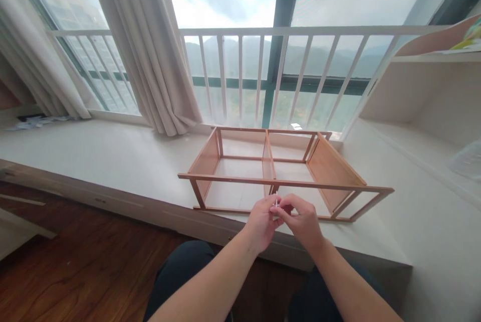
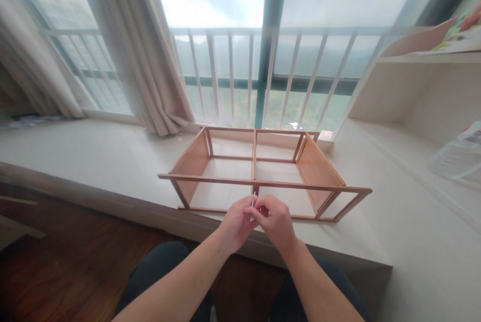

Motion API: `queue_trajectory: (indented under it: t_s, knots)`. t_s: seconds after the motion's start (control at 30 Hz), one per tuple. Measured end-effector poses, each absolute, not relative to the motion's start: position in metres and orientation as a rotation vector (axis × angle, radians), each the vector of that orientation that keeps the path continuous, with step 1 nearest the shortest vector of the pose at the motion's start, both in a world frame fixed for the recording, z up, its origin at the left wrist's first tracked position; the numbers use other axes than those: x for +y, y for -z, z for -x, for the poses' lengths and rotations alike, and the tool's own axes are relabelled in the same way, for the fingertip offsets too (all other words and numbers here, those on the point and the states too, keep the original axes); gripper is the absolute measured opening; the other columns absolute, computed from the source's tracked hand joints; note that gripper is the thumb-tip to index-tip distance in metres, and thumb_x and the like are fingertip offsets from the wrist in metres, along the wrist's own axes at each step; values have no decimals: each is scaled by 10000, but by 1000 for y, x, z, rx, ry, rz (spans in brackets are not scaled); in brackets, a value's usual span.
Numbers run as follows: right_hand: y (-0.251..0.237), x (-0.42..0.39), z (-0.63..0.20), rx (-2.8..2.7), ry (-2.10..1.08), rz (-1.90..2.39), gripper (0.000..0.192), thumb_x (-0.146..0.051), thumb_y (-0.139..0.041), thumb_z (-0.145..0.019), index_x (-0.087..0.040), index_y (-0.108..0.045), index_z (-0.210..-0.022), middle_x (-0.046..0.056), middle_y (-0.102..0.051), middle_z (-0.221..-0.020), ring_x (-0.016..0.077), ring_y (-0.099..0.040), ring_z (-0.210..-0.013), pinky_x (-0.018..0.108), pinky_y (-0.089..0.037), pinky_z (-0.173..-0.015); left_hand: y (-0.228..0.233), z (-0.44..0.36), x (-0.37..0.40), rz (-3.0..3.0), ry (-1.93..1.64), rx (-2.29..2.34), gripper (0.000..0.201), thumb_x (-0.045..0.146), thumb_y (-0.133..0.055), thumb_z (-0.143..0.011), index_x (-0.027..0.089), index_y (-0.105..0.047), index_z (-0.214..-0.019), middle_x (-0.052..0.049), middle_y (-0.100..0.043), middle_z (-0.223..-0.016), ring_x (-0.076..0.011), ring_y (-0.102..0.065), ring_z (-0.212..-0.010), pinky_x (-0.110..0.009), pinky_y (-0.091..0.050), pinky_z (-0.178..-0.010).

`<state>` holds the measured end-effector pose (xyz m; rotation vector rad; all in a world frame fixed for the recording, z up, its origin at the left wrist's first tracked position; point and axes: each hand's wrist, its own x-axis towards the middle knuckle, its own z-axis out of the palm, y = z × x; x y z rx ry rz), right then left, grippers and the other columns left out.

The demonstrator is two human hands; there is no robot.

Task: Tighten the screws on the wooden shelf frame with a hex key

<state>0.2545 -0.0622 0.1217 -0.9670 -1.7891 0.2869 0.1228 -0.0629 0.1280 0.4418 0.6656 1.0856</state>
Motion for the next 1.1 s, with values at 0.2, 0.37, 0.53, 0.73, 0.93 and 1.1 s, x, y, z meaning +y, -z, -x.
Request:
queue_trajectory:
  t_s: [0.2,0.37,0.53,0.73,0.93,1.1]
  knots:
    - [-116,-47,-245,-1906,-159,863,221,-295,-729,-953,-205,-636,-774,-3,-640,-714,135,-576,-661,267,-464,-624,-120,-111,-49,-481,-1090,635,377,419,-883,-681,147,-638,-773,4,-584,-747,-120,-555,-730,-257,-409,-702]
    - [-120,-44,-243,-1895,-106,847,179,-246,-720,-954,-205,-632,-803,-7,-622,-693,133,-573,-646,260,-465,-615,-120,-113,-41,-514,-1077,574,411,470,-877,-707,142,-641,-785,-2,-580,-748,-129,-560,-734,-265,-407,-713]
    - [-123,-51,-247,-1859,-152,912,159,-235,-713,-953,-203,-637,-817,-6,-634,-711,120,-566,-631,247,-477,-601,-119,-121,-42,-499,-1064,594,396,468,-871,-709,141,-661,-782,-14,-589,-760,-138,-558,-749,-276,-430,-741]
    - [-111,-48,-250,-1809,-129,893,152,-241,-700,-957,-205,-637,-824,-4,-631,-706,123,-580,-618,255,-492,-600,-118,-126,-40,-541,-1090,603,404,481,-868,-723,135,-665,-778,-14,-580,-765,-135,-541,-754,-280,-431,-755]
    - [-106,-44,-251,-1763,-119,862,145,-229,-702,-949,-212,-626,-827,-9,-615,-701,120,-562,-599,252,-486,-587,-117,-133,-40,-483,-1160,593,396,464,-878,-721,133,-673,-793,-10,-580,-783,-119,-518,-750,-260,-413,-744]
    - [-104,-42,-252,-1755,-157,882,153,-245,-698,-947,-218,-625,-815,-12,-600,-681,129,-551,-590,263,-479,-580,-116,-138,-42,-447,-1201,628,362,447,-870,-728,142,-687,-796,-21,-601,-811,-130,-532,-773,-265,-425,-759]
